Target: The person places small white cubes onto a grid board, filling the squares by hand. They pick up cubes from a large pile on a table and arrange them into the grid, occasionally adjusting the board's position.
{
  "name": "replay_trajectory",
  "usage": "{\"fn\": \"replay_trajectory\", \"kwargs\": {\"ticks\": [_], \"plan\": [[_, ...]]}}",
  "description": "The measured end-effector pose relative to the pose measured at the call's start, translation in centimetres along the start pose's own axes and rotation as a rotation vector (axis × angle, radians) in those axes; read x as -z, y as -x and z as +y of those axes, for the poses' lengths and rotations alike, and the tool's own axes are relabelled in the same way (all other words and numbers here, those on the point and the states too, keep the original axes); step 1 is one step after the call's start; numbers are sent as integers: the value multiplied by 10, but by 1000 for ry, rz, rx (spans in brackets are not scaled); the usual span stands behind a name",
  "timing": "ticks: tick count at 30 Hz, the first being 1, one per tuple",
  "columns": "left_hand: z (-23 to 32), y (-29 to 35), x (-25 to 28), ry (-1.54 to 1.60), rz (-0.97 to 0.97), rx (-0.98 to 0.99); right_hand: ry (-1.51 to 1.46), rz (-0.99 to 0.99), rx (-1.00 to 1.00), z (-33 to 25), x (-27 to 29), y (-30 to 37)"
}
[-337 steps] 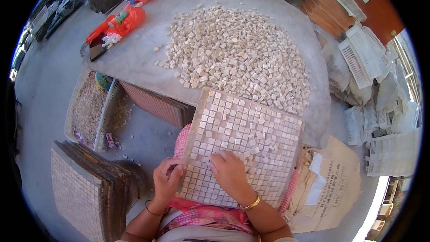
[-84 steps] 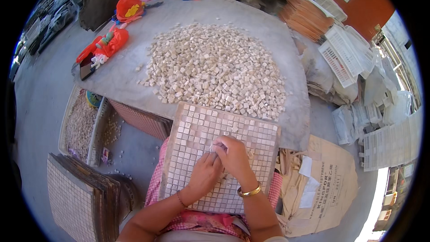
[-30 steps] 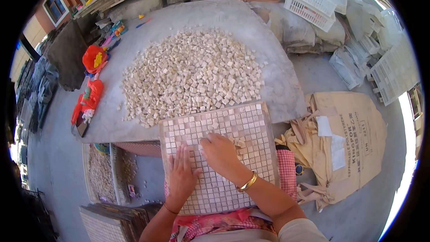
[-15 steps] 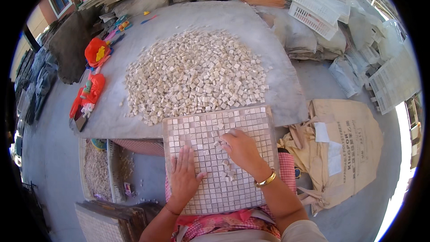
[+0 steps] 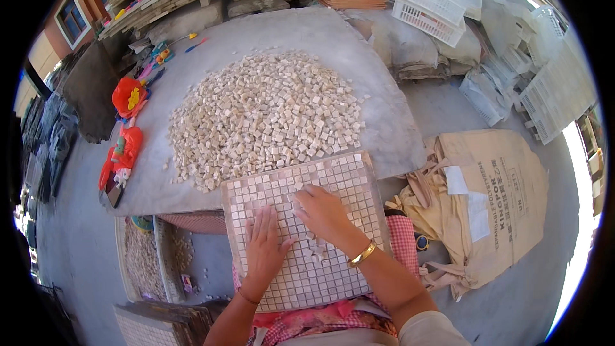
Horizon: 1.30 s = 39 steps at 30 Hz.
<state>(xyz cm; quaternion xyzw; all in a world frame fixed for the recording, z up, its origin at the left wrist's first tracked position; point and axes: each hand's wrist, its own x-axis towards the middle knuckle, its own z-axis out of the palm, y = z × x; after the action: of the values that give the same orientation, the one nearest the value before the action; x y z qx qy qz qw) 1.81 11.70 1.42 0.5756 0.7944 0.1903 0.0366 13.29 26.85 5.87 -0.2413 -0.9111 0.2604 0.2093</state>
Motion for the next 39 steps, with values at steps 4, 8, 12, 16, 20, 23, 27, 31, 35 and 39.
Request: {"fn": "replay_trajectory", "kwargs": {"ticks": [4,8,12,16,20,23,27,31,35,39], "plan": [[4,2,3,-14,5,0,-40,-5,-13,-4,-14,-20],[4,3,0,49,24,7,-43,-32,22,-15,-36,-41],[3,5,0,66,20,8,-17,-126,15,-27,-54,-59],[2,5,1,105,23,-5,44,-173,61,-28,-65,-64],[0,4,1,133,7,-20,45,-275,82,-23,-64,-66],[-2,4,10,237,0,-9,-71,-55,76,-22,-44,-59],[-16,-1,21,116,15,50,-141,40,-25,-12,7,-37],[-27,-13,20,32,-9,53,-98,27,-135,12,40,-1],[-28,-15,19,46,-40,50,-48,4,-127,26,46,29],[-17,-14,26,27,44,4,35,-2,-116,28,43,41]]}}
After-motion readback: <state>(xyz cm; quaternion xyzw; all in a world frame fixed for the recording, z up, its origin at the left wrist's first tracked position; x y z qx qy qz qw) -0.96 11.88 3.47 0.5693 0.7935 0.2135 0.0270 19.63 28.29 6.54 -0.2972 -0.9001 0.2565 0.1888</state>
